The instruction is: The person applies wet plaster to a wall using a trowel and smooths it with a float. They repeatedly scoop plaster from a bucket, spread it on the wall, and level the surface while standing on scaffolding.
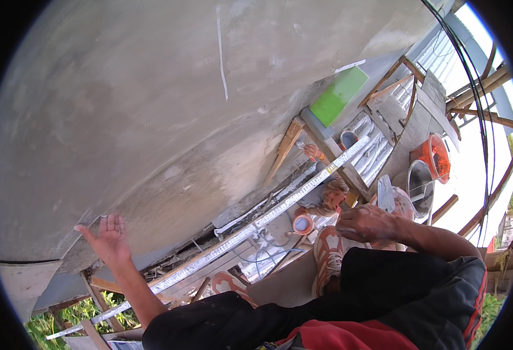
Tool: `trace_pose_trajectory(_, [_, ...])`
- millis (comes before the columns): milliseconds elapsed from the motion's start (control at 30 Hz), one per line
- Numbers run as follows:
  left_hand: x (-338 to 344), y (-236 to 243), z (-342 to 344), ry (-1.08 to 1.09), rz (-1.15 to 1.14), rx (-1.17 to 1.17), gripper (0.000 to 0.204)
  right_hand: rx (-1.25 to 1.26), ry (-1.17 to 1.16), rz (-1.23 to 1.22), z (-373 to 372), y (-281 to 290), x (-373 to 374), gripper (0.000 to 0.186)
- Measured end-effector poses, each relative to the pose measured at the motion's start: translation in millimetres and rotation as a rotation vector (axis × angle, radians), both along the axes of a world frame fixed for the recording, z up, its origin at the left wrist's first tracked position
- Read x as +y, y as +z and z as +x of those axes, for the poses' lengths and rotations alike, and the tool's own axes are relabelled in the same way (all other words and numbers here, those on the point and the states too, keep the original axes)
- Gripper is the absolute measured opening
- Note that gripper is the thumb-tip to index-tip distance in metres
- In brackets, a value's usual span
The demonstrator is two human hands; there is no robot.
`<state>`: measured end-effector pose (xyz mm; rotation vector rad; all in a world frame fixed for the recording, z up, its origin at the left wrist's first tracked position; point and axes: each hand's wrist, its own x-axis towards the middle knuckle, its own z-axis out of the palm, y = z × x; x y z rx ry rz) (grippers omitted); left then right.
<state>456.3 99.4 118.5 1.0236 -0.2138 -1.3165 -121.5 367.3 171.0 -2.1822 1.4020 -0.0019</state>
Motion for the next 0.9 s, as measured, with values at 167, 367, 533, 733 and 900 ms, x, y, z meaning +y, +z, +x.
trace_pose_trajectory(167, [-2.2,-3.3,0.2,0.006,0.015,-0.004,0.144,0.058,0.001,0.040,0.9,2.5,2.3,0.021])
trace_pose_trajectory(367, [-1.6,-0.6,-0.5,0.011,0.016,-0.077,0.140,0.060,0.011,0.044,-2.1,-8.1,-0.3,0.023])
trace_pose_trajectory(533, [-1.6,-2.0,-2.5,-0.017,-0.007,-0.066,0.140,0.040,0.000,0.034,-4.2,-5.3,1.7,0.022])
trace_pose_trajectory(733, [1.5,5.0,-3.2,0.006,-0.005,-0.054,0.138,0.040,-0.002,0.051,-5.2,-10.1,-0.7,0.022])
trace_pose_trajectory(900, [1.0,3.4,-5.9,0.012,-0.010,-0.056,0.139,0.041,-0.020,0.047,-5.3,-6.9,1.7,0.022])
